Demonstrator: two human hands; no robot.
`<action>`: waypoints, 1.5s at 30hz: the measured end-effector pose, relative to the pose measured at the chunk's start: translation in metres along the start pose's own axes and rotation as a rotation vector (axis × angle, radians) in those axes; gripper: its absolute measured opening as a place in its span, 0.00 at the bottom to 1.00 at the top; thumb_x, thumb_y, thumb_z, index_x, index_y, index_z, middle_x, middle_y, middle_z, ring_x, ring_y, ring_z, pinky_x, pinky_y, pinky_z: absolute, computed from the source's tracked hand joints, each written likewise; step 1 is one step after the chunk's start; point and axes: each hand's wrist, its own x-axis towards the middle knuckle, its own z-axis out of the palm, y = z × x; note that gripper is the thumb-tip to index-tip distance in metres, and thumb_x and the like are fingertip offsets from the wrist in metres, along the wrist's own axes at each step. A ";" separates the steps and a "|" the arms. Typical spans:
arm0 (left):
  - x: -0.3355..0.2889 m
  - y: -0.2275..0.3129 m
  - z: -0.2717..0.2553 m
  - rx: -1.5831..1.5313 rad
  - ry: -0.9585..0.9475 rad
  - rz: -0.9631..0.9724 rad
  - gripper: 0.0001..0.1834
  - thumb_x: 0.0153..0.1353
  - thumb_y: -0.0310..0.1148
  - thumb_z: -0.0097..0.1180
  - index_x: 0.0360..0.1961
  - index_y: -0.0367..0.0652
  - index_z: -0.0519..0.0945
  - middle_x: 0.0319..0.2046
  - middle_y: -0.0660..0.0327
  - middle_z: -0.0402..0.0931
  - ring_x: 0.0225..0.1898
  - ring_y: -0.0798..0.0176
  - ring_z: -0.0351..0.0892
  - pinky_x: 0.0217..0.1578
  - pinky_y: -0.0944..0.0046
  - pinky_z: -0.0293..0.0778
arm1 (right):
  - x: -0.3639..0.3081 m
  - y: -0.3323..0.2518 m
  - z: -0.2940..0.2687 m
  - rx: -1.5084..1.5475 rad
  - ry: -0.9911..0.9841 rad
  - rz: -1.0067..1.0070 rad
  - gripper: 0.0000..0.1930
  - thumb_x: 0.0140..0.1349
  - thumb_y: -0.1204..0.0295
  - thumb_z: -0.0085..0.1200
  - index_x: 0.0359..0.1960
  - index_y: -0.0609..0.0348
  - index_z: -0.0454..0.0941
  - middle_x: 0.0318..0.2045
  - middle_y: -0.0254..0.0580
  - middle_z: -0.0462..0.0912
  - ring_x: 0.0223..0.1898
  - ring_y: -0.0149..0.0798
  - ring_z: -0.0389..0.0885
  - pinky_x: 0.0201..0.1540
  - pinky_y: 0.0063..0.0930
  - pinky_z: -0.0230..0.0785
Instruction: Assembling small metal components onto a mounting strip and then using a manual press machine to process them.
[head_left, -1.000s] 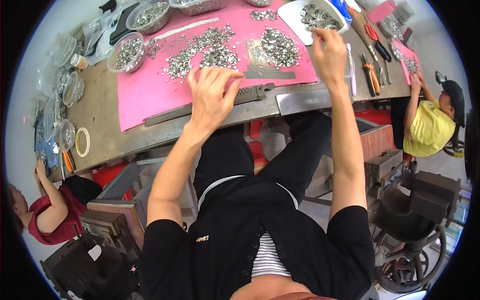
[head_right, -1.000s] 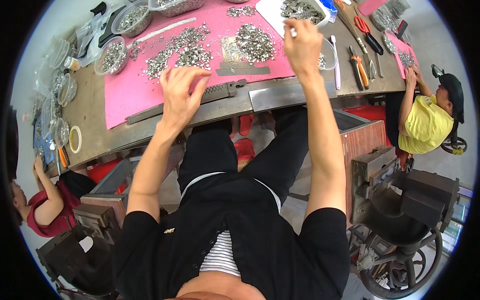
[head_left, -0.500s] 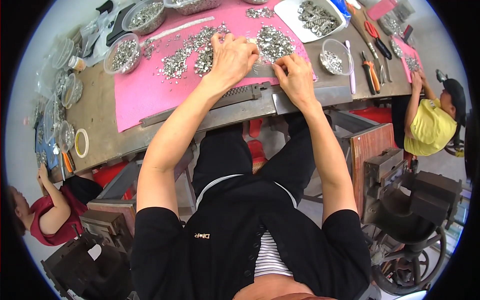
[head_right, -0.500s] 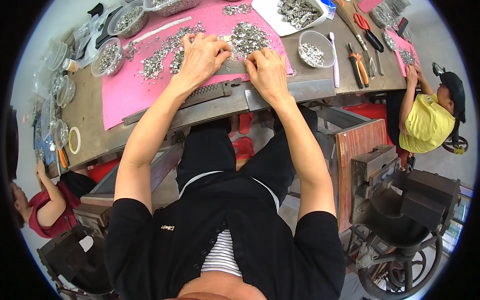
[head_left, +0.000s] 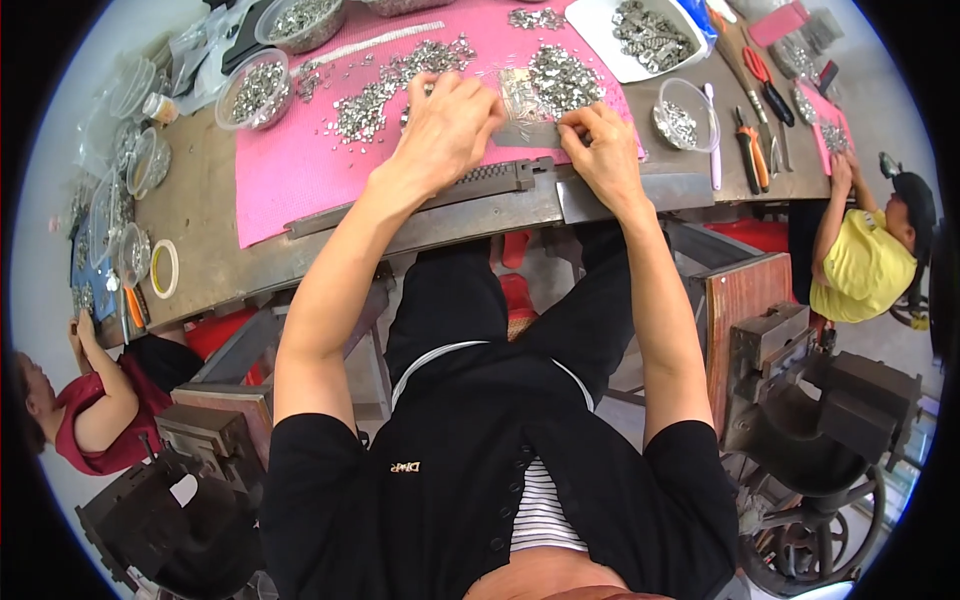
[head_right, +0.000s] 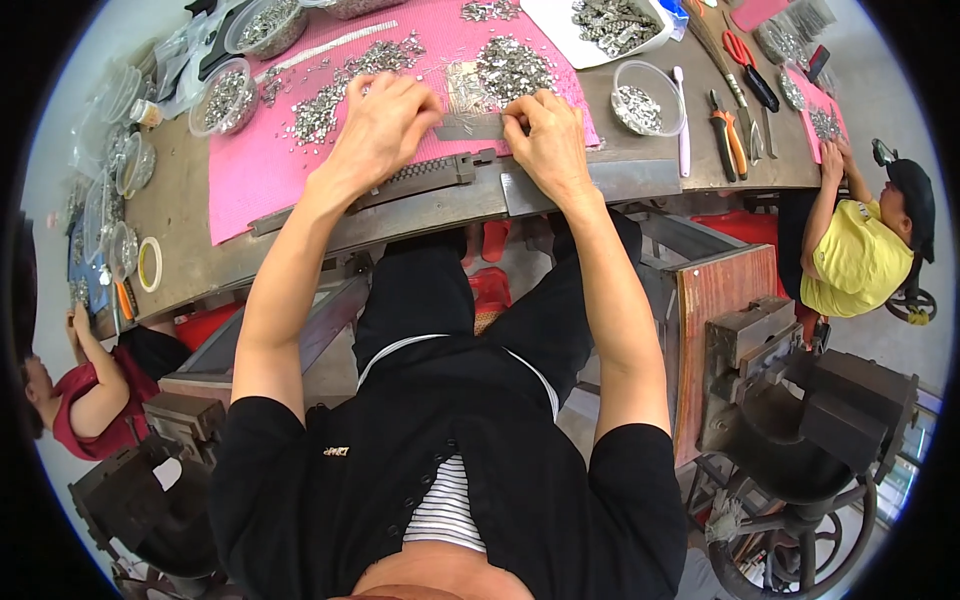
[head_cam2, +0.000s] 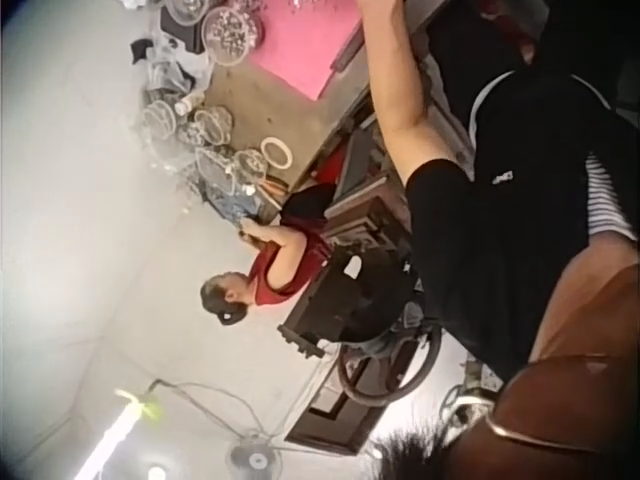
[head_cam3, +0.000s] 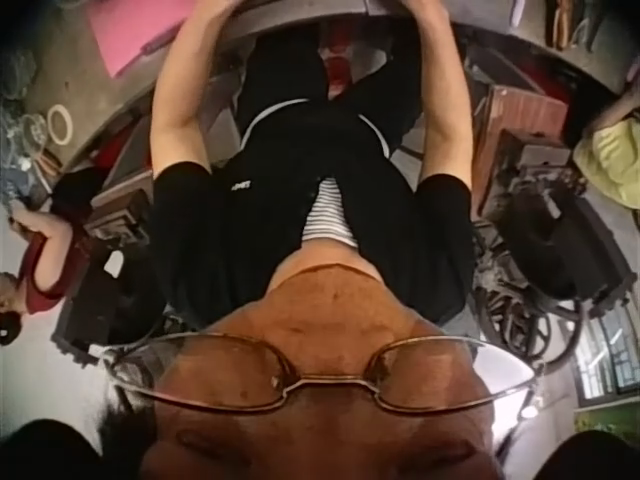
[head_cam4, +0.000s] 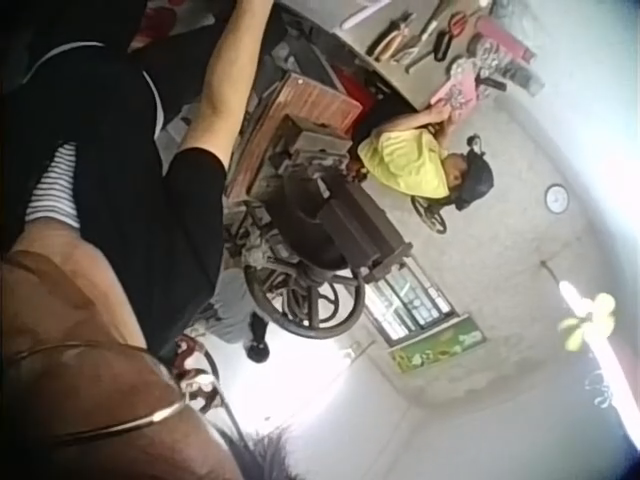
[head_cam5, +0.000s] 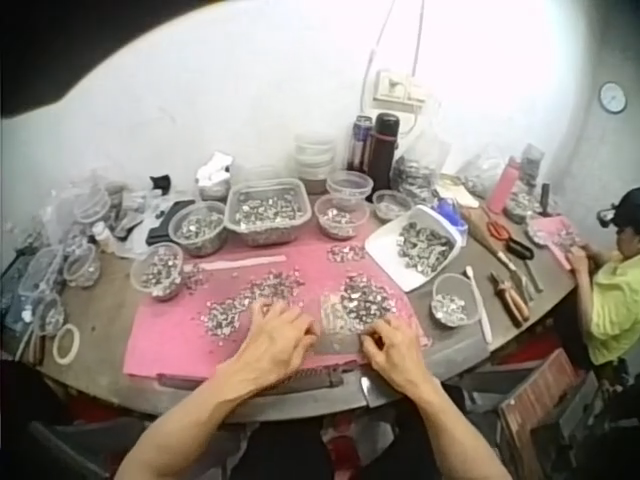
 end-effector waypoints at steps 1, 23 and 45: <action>-0.010 0.002 -0.005 0.003 -0.024 -0.020 0.03 0.63 0.30 0.60 0.37 0.47 0.82 0.36 0.64 0.78 0.46 0.57 0.75 0.62 0.46 0.56 | 0.000 0.000 -0.001 0.078 -0.015 0.026 0.03 0.56 0.72 0.65 0.31 0.54 0.84 0.26 0.36 0.79 0.33 0.43 0.79 0.41 0.39 0.64; -0.048 0.031 -0.009 -0.206 0.101 -0.098 0.05 0.56 0.28 0.66 0.34 0.45 0.82 0.30 0.62 0.77 0.37 0.56 0.78 0.58 0.45 0.62 | -0.011 -0.049 -0.003 0.276 -0.160 -0.228 0.05 0.56 0.77 0.63 0.32 0.61 0.79 0.32 0.40 0.80 0.36 0.43 0.80 0.46 0.37 0.66; -0.055 0.055 0.020 -0.060 0.254 -0.277 0.14 0.58 0.36 0.69 0.43 0.46 0.83 0.37 0.64 0.81 0.44 0.56 0.78 0.66 0.39 0.56 | -0.018 0.001 -0.017 0.067 0.101 0.007 0.09 0.60 0.76 0.61 0.43 0.53 0.84 0.31 0.39 0.78 0.36 0.45 0.79 0.41 0.40 0.67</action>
